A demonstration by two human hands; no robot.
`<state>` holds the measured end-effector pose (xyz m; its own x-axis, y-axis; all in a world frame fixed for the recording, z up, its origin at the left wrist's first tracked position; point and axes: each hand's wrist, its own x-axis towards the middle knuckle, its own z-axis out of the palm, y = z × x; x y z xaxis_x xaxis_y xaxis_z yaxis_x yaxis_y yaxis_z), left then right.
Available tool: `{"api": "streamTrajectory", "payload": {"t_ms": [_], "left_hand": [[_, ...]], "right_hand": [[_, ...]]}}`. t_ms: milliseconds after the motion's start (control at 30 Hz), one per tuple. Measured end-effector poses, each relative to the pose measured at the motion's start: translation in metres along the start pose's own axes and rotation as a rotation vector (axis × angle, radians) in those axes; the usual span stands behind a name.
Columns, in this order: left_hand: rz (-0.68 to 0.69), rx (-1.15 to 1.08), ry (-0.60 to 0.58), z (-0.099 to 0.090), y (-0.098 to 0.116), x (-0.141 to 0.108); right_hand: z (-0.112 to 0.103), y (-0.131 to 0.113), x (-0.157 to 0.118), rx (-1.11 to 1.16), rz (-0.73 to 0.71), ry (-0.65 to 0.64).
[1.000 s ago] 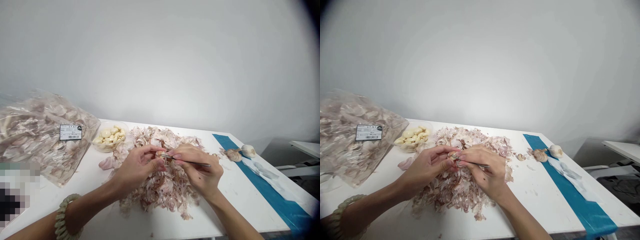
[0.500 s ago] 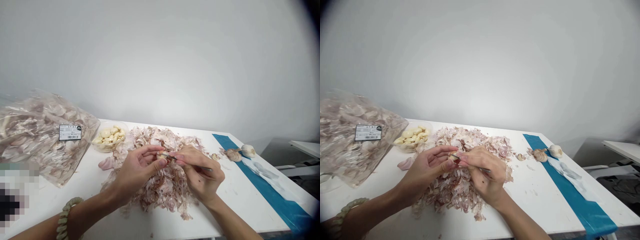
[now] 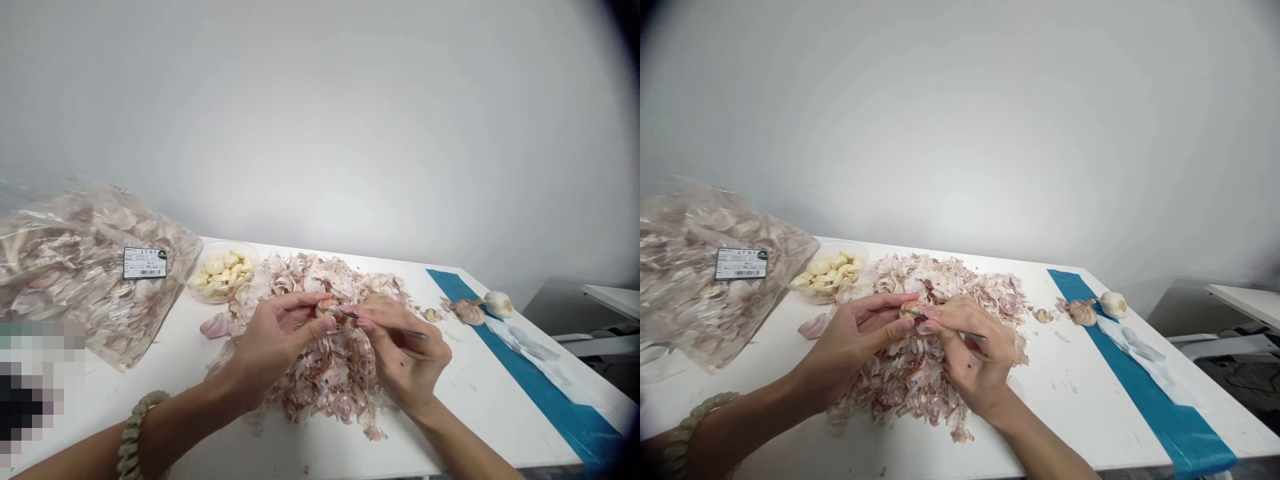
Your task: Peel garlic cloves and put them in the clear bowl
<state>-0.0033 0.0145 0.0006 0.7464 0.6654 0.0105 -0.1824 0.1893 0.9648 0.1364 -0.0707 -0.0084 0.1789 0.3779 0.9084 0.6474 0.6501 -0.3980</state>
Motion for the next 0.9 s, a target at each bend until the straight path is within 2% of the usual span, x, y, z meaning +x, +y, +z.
{"api": "streamTrajectory", "payload": {"t_ms": [367,733,900], "left_hand": [[-0.010,0.017,-0.007,-0.0017,-0.0035,0.0005],[0.008,-0.005,-0.022,-0.0041,-0.0039,0.0003],[-0.028,-0.102,-0.098,-0.0034,-0.0012,-0.0007]], "right_hand": [[0.0015,-0.0010,0.0006,-0.044,0.047,0.101],[-0.0024,0.0003,0.0044,-0.049,-0.012,-0.008],[-0.0029,0.0012,0.0023,-0.071,-0.060,0.018]]}}
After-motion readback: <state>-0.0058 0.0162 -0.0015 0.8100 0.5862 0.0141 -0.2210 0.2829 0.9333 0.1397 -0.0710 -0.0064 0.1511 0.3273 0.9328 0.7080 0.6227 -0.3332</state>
